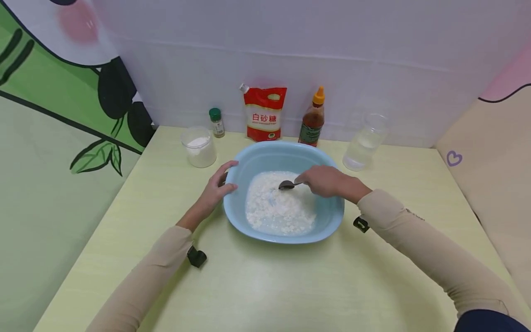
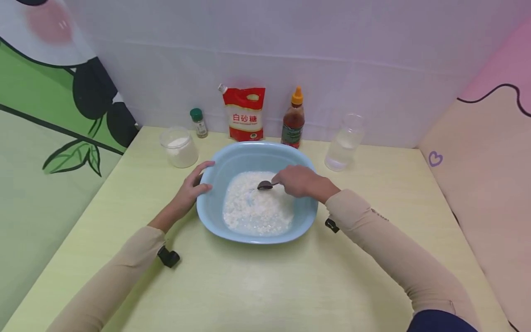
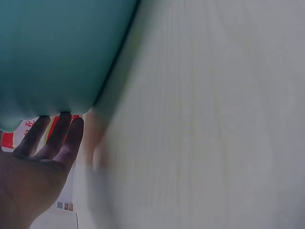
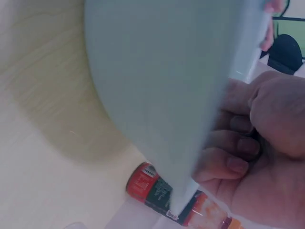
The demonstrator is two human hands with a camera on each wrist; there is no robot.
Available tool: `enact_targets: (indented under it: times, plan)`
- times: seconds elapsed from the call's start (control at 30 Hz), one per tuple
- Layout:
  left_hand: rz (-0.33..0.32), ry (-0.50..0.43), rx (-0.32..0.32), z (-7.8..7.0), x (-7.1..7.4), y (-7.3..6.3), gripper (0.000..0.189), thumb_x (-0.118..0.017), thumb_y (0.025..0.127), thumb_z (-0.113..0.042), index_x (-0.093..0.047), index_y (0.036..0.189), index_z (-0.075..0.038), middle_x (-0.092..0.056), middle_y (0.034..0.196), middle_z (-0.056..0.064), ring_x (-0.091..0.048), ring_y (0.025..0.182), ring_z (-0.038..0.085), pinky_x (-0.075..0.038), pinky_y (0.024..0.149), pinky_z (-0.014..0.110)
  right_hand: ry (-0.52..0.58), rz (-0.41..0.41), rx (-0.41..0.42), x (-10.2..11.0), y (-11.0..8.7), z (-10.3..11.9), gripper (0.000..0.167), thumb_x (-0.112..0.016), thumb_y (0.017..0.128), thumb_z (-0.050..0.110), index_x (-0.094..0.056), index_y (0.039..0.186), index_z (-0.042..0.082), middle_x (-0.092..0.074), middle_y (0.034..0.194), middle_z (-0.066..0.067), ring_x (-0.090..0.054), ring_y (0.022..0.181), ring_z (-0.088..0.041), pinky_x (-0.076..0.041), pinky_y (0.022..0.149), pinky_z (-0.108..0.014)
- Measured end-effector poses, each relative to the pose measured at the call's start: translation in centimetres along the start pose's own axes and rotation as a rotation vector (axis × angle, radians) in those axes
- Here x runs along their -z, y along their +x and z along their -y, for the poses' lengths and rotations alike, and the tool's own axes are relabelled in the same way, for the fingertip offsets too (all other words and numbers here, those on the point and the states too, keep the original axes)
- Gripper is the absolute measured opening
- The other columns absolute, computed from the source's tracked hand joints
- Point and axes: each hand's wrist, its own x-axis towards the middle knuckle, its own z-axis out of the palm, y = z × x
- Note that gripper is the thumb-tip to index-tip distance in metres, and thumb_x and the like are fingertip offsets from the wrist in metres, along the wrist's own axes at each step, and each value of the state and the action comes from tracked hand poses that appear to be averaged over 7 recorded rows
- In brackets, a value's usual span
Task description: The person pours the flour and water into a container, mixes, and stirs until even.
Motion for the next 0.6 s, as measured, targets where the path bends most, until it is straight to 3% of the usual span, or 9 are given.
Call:
enact_targets:
  times: [0.2, 0.3, 0.43, 0.6]
  plan:
    - [0.000, 0.009, -0.001, 0.0, 0.0, 0.0, 0.068, -0.055, 0.086, -0.009, -0.036, 0.151, -0.014, -0.038, 0.154, 0.026, -0.048, 0.129, 0.044, -0.052, 0.088, 0.033, 0.105, 0.114, 0.143, 0.6, -0.5, 0.1, 0.032, -0.051, 0.100, 0.003, -0.070, 0.125, 0.008, -0.071, 0.124, -0.008, -0.065, 0.117, -0.023, -0.052, 0.098, -0.041]
    - [-0.002, 0.010, 0.003, 0.0, -0.1, 0.1, 0.068, -0.055, 0.086, -0.009, -0.037, 0.151, -0.014, -0.039, 0.153, 0.026, -0.049, 0.128, 0.044, -0.052, 0.087, 0.033, 0.132, 0.124, 0.181, 0.4, -0.4, 0.6, 0.031, -0.052, 0.100, 0.004, -0.071, 0.125, 0.007, -0.072, 0.123, -0.007, -0.065, 0.118, -0.022, -0.051, 0.100, -0.040]
    - [-0.011, 0.004, -0.005, 0.0, -0.2, 0.1, 0.067, -0.054, 0.086, -0.008, -0.037, 0.151, -0.014, -0.037, 0.155, 0.025, -0.048, 0.129, 0.044, -0.052, 0.087, 0.034, 0.085, 0.043, 0.148, 0.2, 0.3, 1.2, 0.034, -0.051, 0.099, 0.001, -0.068, 0.128, 0.007, -0.071, 0.125, -0.008, -0.066, 0.117, -0.024, -0.052, 0.098, -0.041]
    - [-0.012, 0.008, -0.007, 0.1, -0.2, 0.2, 0.066, -0.053, 0.087, -0.007, -0.037, 0.151, -0.013, -0.035, 0.157, 0.023, -0.047, 0.131, 0.044, -0.052, 0.088, 0.036, -0.035, -0.017, 0.036, 0.4, 1.6, 0.5, 0.043, -0.050, 0.096, -0.005, -0.066, 0.132, 0.012, -0.068, 0.130, -0.008, -0.064, 0.119, -0.024, -0.052, 0.099, -0.041]
